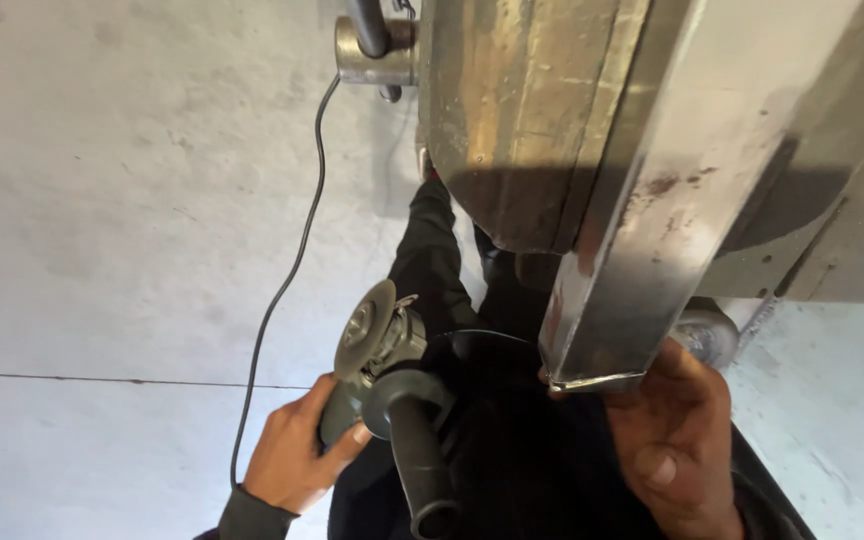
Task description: Cutting a square metal tube profile using an angle grinder and smoothing edges on a bench grinder.
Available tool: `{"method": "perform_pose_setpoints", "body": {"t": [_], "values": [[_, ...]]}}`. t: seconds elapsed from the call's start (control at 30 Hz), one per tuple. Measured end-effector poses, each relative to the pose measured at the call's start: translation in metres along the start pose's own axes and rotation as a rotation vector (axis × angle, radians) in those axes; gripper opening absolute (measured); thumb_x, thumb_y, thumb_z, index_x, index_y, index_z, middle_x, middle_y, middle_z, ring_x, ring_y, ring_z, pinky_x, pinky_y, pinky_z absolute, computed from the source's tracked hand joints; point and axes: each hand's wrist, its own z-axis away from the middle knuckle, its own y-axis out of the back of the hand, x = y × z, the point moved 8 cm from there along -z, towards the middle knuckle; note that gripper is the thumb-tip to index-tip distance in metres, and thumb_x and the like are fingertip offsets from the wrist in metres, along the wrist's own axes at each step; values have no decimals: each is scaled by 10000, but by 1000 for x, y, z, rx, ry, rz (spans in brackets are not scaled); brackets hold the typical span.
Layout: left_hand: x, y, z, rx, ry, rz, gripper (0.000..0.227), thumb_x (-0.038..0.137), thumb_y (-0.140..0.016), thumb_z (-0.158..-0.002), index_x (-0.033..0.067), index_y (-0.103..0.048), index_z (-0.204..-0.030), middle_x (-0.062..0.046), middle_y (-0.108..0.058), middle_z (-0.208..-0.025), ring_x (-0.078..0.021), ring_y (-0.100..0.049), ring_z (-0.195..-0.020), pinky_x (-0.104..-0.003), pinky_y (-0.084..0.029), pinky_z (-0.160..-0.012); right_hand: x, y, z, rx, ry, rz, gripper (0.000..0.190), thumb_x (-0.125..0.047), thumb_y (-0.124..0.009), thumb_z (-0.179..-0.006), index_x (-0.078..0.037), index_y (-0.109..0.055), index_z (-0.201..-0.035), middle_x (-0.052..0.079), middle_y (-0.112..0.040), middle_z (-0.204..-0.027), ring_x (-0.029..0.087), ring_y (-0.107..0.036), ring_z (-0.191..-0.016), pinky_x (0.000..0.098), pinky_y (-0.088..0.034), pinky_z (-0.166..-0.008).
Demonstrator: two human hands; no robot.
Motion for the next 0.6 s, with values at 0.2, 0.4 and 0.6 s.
{"method": "perform_pose_setpoints", "body": {"t": [0.2,0.4,0.6], "values": [[5,6,-9,0,-6,37,620,429,-699,-789,179,-594,-1346,-101,-817,-788,-238,-735,-567,-358,-516,-543,1,-8,-8,173,109,19,343,-41,-767,-869,-33,-653,-1192,278,-666,-1257,478,-688,-1129,579,-609,-932],[-1,4,-14,4,-43,20,640,459,-666,-806,160,-573,-1365,-143,-822,-953,-280,-810,-668,-393,-616,-613,-14,-14,-14,145,167,97,315,-68,-809,-830,60,-716,-1102,220,-758,-1046,363,-755,-918,503,-634,-913],[-6,5,-14,4,-34,16,667,523,-629,-811,157,-567,-1366,-126,-826,-877,-269,-793,-620,-373,-585,-571,-17,-7,-19,117,36,338,432,-226,-740,-818,100,-701,-1099,162,-778,-1044,239,-742,-867,324,-593,-830]]}}
